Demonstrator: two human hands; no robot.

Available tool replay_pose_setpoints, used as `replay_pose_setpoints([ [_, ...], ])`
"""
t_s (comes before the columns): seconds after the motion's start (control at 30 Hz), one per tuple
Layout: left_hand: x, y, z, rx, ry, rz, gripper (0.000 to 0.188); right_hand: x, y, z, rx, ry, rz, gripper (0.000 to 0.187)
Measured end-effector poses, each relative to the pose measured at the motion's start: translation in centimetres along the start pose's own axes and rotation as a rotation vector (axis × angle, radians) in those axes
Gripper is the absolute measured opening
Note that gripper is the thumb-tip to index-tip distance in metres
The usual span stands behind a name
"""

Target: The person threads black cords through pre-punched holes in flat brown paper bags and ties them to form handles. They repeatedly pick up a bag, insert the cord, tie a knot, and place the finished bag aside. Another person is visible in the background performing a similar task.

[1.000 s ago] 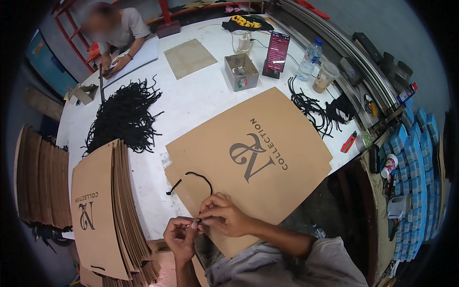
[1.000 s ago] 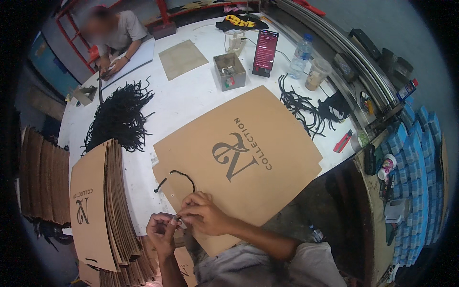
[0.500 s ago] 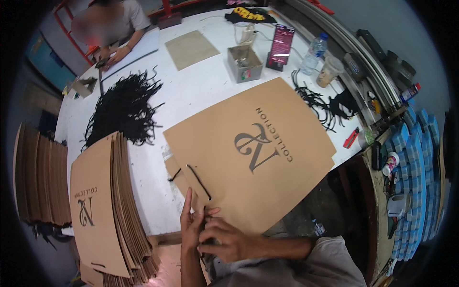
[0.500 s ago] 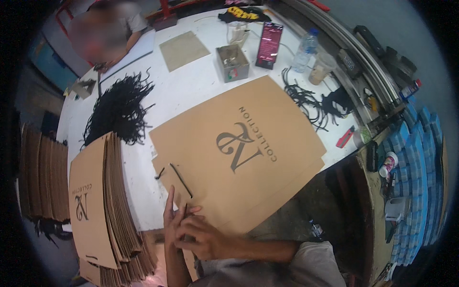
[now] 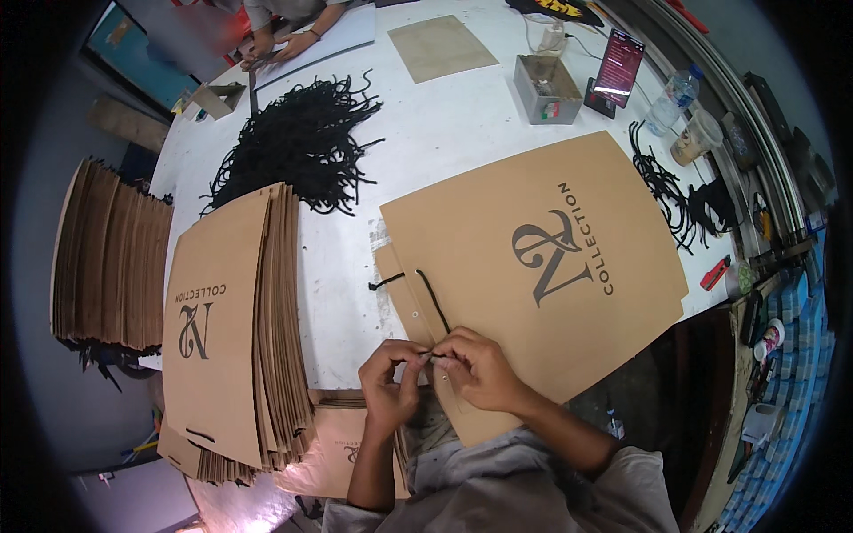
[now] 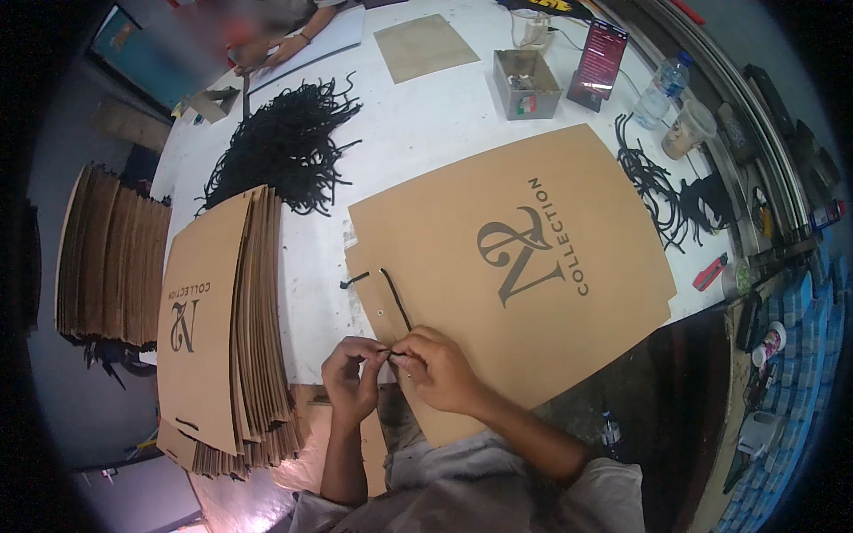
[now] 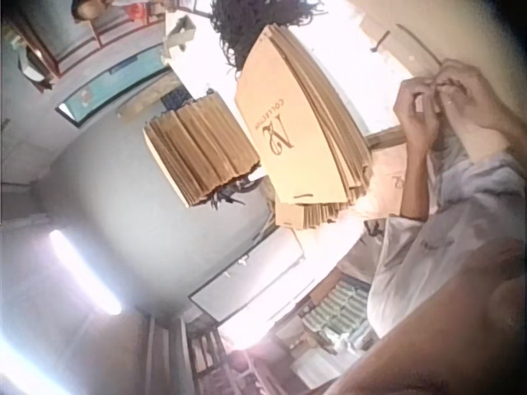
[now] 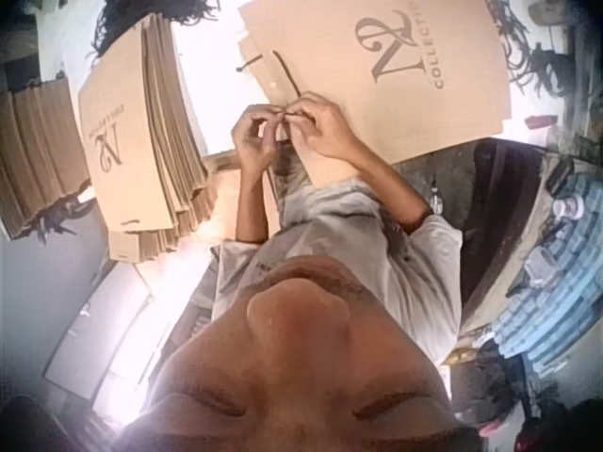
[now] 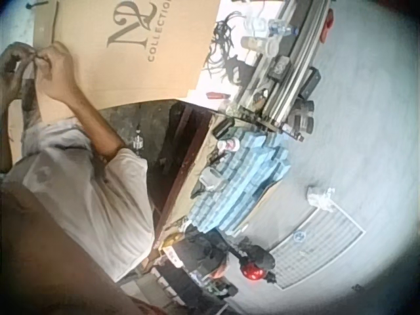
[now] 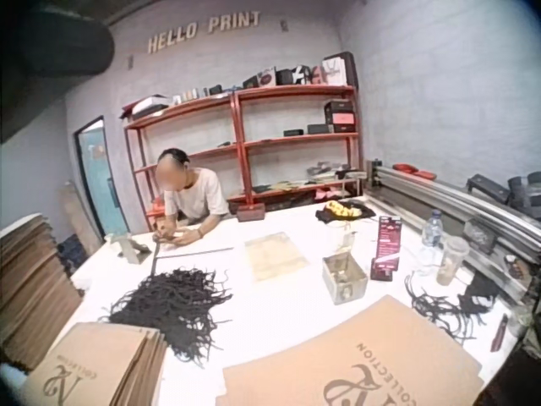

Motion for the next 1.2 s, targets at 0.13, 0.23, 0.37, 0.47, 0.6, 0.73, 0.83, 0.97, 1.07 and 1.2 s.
replay_pose_setpoints([
  [0.13, 0.8, 0.4, -0.7, -0.018, 0.028, 0.025, 0.018, -3.0, 0.6, -0.8, -0.041, -0.314, -0.251, 0.007],
  [0.23, 1.1, 0.8, -1.4, -0.045, -0.018, -0.089, 0.022, -4.3, 0.6, -1.2, -0.074, -0.425, -0.329, 0.009],
  [0.37, 1.6, 1.1, -2.1, -0.132, 0.053, -0.028, 0.011, -3.2, 0.2, -0.5, -0.020, -0.389, -0.206, 0.012],
  [0.47, 1.2, 1.6, -1.6, -0.119, 0.304, 0.178, 0.008, -0.4, -0.1, 1.2, -0.053, -0.013, 0.001, 0.015],
  [0.6, -1.6, 2.8, 0.4, -0.125, 0.148, 0.078, 0.008, 0.2, 1.0, -1.6, 0.068, 0.524, 0.250, 0.020],
  [0.73, -4.7, 5.3, 1.9, -0.111, 0.231, -0.105, 0.007, 1.7, 0.4, -2.8, 0.156, 0.705, 0.283, 0.024],
  [0.83, -3.2, 4.1, 2.2, -0.174, 0.078, 0.000, 0.008, 0.0, -2.3, -1.6, 0.571, 0.200, 0.112, 0.032],
  [0.97, -0.2, 5.5, 4.3, -0.244, -0.004, 0.171, 0.012, 0.0, -11.7, 6.3, 0.206, 0.815, 0.257, 0.082],
  [1.07, 0.4, 5.4, 4.1, -0.258, 0.060, 0.125, 0.012, -0.5, -15.9, 12.7, 0.174, 1.080, 0.064, 0.112],
  [1.2, 0.3, 4.8, 3.2, -0.293, 0.123, 0.062, 0.011, 0.4, -17.5, 14.1, 0.170, 1.137, 0.140, 0.107],
])
Point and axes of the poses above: each hand's wrist, its own y-axis away from the middle knuckle, its own z-axis out of the back of the hand, x = y × z, the point moved 6 cm from there along -y, towards the middle knuckle, and after that the axes turned 2 degrees about z, right-handed, at the moved point
